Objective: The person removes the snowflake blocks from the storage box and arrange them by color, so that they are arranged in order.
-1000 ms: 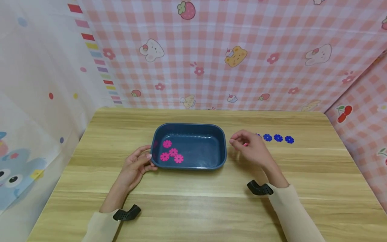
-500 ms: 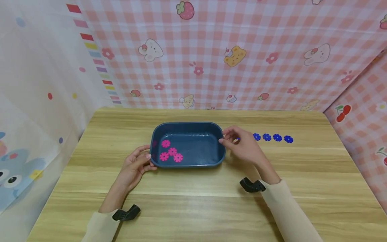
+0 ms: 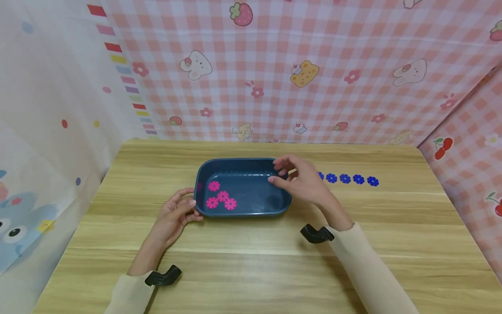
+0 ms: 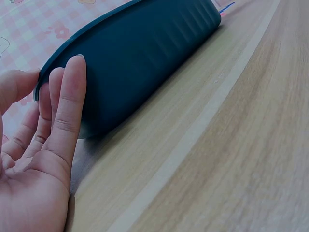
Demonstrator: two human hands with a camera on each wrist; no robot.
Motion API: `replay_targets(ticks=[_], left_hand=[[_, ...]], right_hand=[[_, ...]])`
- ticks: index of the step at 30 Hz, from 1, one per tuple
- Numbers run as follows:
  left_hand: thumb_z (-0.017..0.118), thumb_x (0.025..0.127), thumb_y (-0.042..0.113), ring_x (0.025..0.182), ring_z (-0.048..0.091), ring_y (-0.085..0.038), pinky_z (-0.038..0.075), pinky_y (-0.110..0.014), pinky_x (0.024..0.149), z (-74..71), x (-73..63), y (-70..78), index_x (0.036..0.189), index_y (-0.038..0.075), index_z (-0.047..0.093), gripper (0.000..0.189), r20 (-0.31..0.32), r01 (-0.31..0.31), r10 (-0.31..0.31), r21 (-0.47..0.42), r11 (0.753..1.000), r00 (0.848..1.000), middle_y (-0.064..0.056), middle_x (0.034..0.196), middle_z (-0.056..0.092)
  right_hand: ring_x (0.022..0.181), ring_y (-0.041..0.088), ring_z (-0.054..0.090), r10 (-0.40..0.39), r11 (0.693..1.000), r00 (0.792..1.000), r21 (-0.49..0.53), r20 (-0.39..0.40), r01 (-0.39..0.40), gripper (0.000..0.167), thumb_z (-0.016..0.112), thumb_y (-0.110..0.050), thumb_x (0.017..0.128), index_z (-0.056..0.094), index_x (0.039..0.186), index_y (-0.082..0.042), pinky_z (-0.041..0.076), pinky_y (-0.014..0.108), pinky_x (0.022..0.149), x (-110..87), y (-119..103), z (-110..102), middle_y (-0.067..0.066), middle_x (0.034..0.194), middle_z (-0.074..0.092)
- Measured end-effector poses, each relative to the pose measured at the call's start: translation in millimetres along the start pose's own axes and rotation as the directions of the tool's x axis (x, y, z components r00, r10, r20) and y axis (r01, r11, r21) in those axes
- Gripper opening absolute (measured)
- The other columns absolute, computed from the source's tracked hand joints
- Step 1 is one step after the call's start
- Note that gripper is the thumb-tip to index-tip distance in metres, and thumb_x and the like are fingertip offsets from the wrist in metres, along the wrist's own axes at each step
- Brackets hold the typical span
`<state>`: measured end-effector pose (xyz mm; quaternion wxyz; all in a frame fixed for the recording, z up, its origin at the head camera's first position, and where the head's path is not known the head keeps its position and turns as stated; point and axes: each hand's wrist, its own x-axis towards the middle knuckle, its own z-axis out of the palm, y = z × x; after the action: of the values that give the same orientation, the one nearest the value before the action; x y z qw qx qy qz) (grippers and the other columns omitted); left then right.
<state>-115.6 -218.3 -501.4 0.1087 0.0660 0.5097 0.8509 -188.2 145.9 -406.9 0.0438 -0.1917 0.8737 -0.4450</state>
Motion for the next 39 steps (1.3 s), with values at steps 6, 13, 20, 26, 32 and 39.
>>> replay_targets(ticks=[6, 13, 20, 26, 32, 39], left_hand=[[0.049, 0.104, -0.004, 0.077, 0.070, -0.011, 0.068, -0.030, 0.073, 0.1, 0.1, -0.8, 0.140, 0.005, 0.045, 0.037, -0.005, 0.001, -0.001, -0.002, 1.000, 1.000, -0.001, 0.094, 0.070], [0.050, 0.104, -0.004, 0.076, 0.070, -0.011, 0.068, -0.030, 0.073, -1.2, -0.1, -1.6, 0.138, 0.007, 0.048, 0.035, -0.017, 0.005, -0.005, 0.000, 1.000, 1.000, -0.001, 0.093, 0.070], [0.050, 0.104, -0.003, 0.077, 0.071, -0.011, 0.068, -0.030, 0.073, -2.4, -0.1, -2.4, 0.137, 0.007, 0.049, 0.035, -0.009, -0.003, 0.003, -0.005, 1.000, 1.000, -0.001, 0.092, 0.071], [0.050, 0.104, -0.003, 0.076, 0.070, -0.011, 0.068, -0.030, 0.073, -2.2, 0.9, -2.5, 0.137, 0.008, 0.048, 0.035, -0.008, 0.003, -0.003, -0.001, 1.000, 1.000, -0.001, 0.092, 0.071], [0.050, 0.104, -0.004, 0.076, 0.070, -0.011, 0.068, -0.030, 0.073, -2.3, 1.3, -2.9, 0.138, 0.007, 0.048, 0.035, -0.006, -0.001, 0.001, -0.001, 1.000, 1.000, -0.001, 0.091, 0.071], [0.050, 0.104, -0.003, 0.077, 0.070, -0.011, 0.068, -0.030, 0.073, -2.1, 1.3, -2.7, 0.138, 0.007, 0.047, 0.036, -0.001, -0.003, 0.003, 0.002, 1.000, 1.000, -0.001, 0.091, 0.071]], right_hand=[[0.105, 0.027, 0.066, -0.067, 0.998, 0.996, -0.011, 0.053, 0.068, 0.046, 0.081, -0.030, 0.090, 0.062, 0.129, -0.015, 0.061, 0.038, 0.084, 10.2, -12, 8, 0.004, 0.118, 0.069], [0.102, 0.026, 0.066, -0.093, 0.995, 0.983, -0.018, 0.157, 0.098, 0.048, 0.079, -0.032, 0.091, 0.060, 0.132, -0.015, 0.062, 0.040, 0.084, 23.2, -24, 21, 0.002, 0.116, 0.067], [0.102, 0.018, 0.064, -0.062, 0.997, 0.957, -0.025, 0.282, 0.072, 0.050, 0.078, -0.033, 0.092, 0.057, 0.134, -0.018, 0.059, 0.031, 0.083, 32.3, -25, 38, 0.006, 0.121, 0.065], [0.101, 0.016, 0.065, -0.063, 0.996, 0.933, -0.034, 0.354, 0.080, 0.053, 0.079, -0.033, 0.091, 0.058, 0.135, -0.013, 0.059, 0.030, 0.087, 37.7, -21, 54, 0.007, 0.121, 0.067], [0.095, 0.013, 0.064, -0.043, 0.997, 0.906, -0.040, 0.421, 0.066, 0.050, 0.078, -0.028, 0.092, 0.058, 0.134, -0.010, 0.057, 0.027, 0.084, 41.1, -19, 69, 0.006, 0.116, 0.067], [0.087, 0.012, 0.061, 0.024, 0.996, 0.897, -0.088, 0.442, 0.017, 0.041, 0.079, -0.025, 0.091, 0.064, 0.126, -0.011, 0.053, 0.024, 0.079, 43.1, -14, 88, 0.005, 0.105, 0.068]])
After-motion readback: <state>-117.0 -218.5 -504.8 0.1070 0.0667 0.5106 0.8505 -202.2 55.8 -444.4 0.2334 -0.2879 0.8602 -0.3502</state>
